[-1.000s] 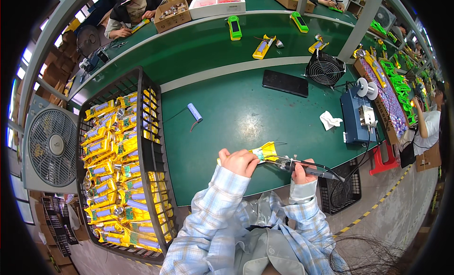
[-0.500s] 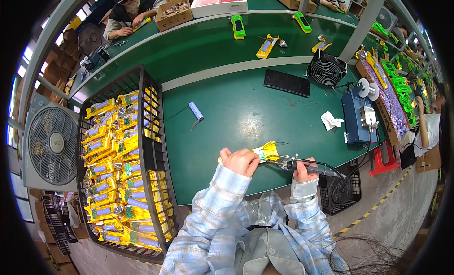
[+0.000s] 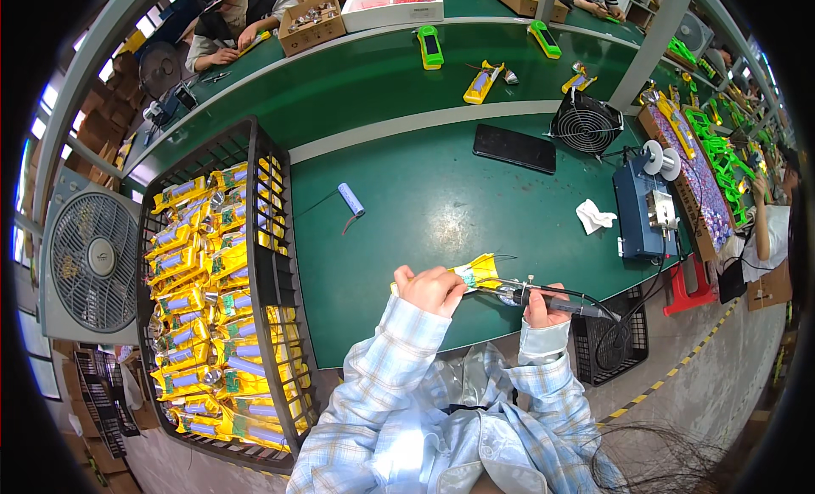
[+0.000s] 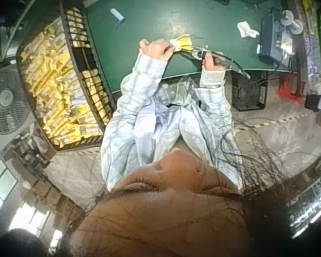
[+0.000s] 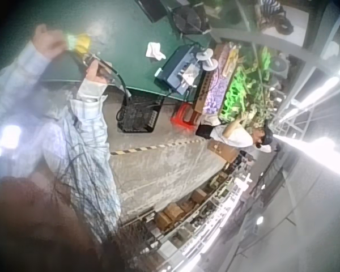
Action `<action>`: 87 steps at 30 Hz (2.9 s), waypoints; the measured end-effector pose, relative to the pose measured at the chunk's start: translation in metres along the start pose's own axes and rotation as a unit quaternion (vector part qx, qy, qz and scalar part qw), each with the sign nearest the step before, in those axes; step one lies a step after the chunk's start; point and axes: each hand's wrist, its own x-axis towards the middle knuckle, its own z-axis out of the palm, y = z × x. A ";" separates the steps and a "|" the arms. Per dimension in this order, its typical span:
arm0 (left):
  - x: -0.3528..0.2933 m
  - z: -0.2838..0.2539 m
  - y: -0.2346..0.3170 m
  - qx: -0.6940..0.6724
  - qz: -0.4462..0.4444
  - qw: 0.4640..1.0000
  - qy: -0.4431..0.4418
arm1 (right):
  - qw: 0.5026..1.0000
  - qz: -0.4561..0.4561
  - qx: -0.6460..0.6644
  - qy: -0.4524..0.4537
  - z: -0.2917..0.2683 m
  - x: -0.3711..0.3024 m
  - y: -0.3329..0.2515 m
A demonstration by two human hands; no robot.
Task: The person solders circuit components inside flashlight bodies using a soldering iron, places completed flashlights onto the upper conveyor track, and retrieves new flashlight parts from a crate.
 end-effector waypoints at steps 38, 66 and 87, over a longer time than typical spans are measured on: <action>-0.003 0.005 0.002 0.014 -0.010 1.000 0.013 | 0.995 -0.064 -0.077 -0.005 0.009 -0.010 -0.037; 0.163 -0.029 -0.088 0.075 -0.082 0.986 0.126 | 0.952 0.027 0.223 0.207 -0.031 0.130 0.061; 0.242 -0.237 -0.062 -0.324 0.106 0.921 0.189 | 0.976 0.044 0.101 0.190 -0.055 0.150 0.098</action>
